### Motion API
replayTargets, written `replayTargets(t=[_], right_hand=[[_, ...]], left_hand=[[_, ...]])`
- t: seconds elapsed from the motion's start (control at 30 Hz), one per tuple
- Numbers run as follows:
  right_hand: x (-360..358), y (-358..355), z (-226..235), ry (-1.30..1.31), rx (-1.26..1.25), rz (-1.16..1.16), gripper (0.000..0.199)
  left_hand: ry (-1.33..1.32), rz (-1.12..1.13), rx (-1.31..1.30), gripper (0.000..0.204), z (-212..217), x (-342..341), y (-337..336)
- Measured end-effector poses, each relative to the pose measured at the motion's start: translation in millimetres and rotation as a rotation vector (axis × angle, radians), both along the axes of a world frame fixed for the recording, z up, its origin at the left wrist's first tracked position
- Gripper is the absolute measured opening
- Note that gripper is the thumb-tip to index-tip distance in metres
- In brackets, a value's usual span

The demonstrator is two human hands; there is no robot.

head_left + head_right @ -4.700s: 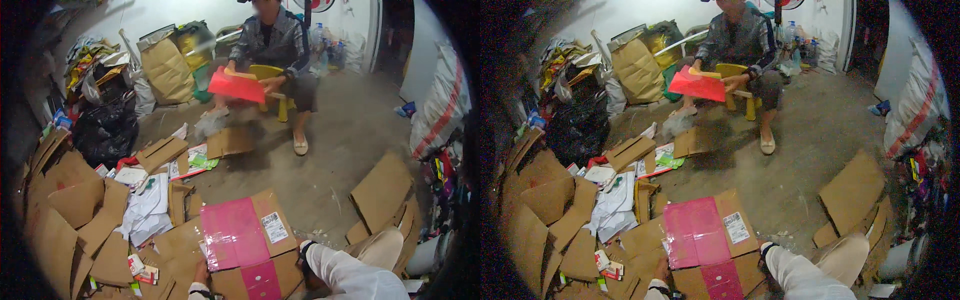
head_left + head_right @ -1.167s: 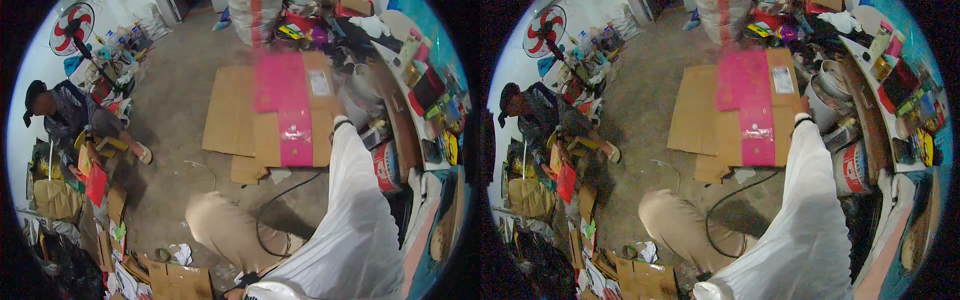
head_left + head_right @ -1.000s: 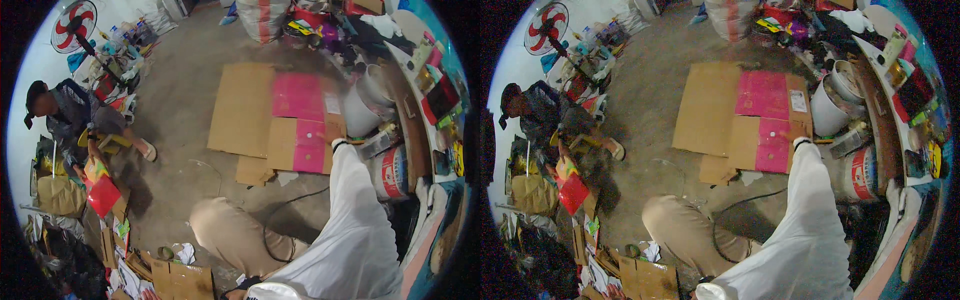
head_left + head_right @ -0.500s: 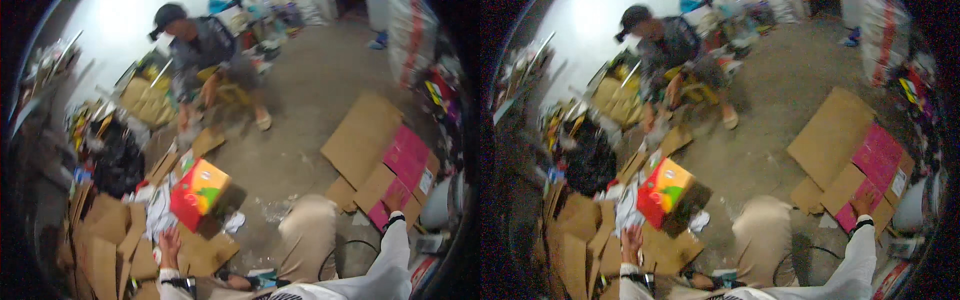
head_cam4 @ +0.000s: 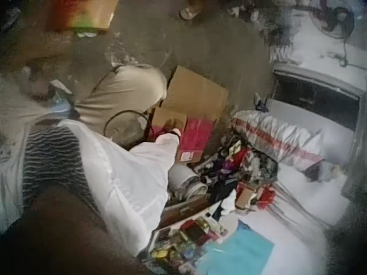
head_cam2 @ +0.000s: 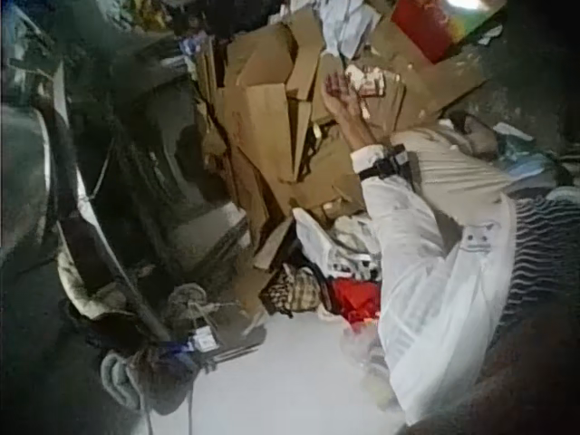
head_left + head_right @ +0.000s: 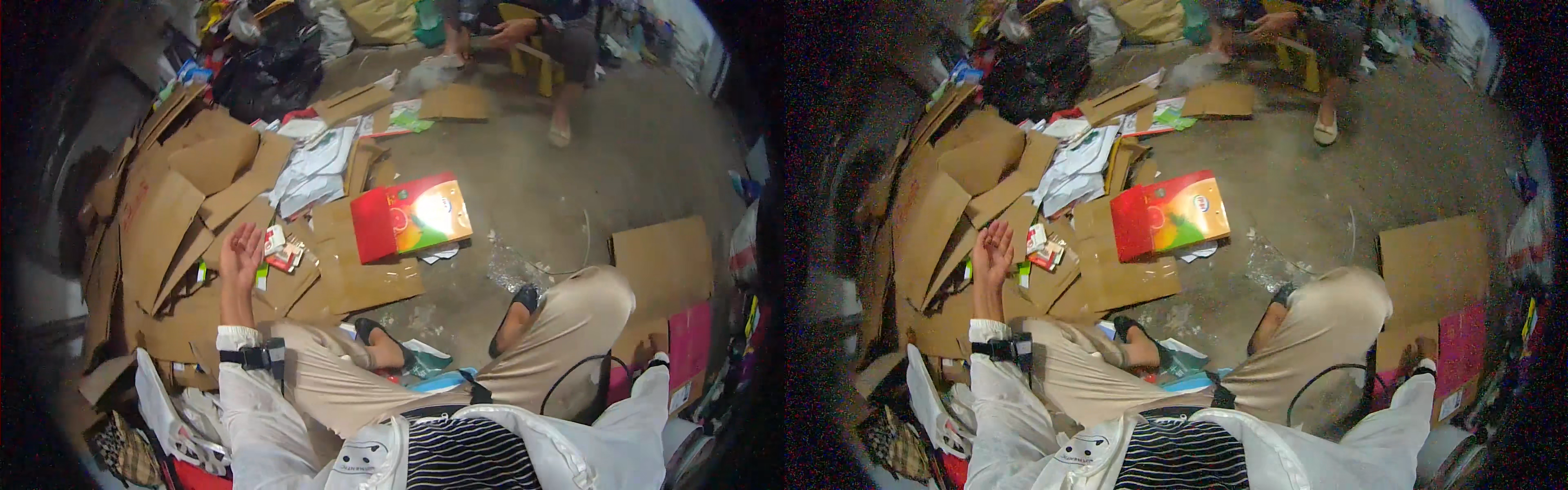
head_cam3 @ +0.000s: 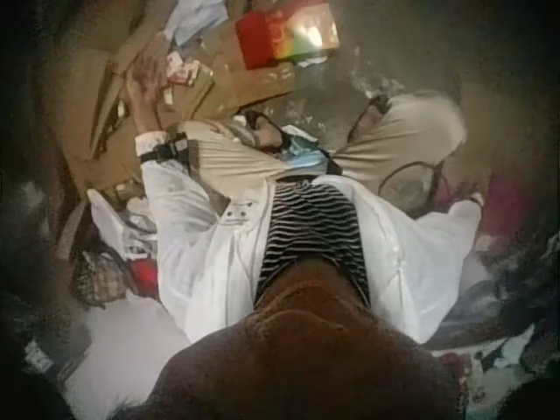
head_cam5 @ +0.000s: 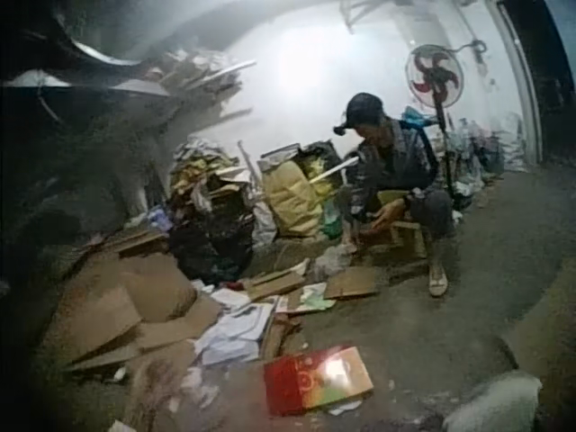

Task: Sorting and flattening cardboard boxes and papers from a pile of recyclables.

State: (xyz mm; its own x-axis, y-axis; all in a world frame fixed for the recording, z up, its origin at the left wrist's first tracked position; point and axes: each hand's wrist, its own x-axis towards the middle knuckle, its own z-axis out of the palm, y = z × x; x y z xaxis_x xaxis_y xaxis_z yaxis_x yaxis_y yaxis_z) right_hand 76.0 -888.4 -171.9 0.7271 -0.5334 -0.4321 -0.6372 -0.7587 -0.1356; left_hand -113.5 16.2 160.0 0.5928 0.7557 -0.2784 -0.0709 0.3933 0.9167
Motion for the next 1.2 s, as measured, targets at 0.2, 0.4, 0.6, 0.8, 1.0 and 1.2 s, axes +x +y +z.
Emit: replayTargets(t=[0.2, 0.4, 0.6, 0.8, 1.0, 1.2], right_hand=[[118, 84, 104, -0.128, 0.504, 0.097, 0.045], [130, 247, 280, -0.366, 0.581, 0.398, 0.037], [113, 368, 370, -0.228, 0.581, 0.722, 0.034], [92, 532, 367, 0.007, 0.509, 1.141, 0.037], [94, 664, 271, 0.192, 0.506, 1.383, 0.046], [102, 724, 146, -0.126, 0.323, 1.477, 0.072]], left_hand=[[-0.103, 0.093, -0.025, 0.027, 12, -33, 18], [-0.169, 0.134, 0.046, 0.023, 0, -106, 55], [-0.077, 0.136, 0.179, 0.016, -177, -163, 102], [0.217, -0.094, -0.306, 0.020, -295, -177, 73], [0.378, -0.273, 0.501, 0.030, -267, -139, 32], [0.388, -0.211, 0.313, 0.033, -336, -94, 23]])
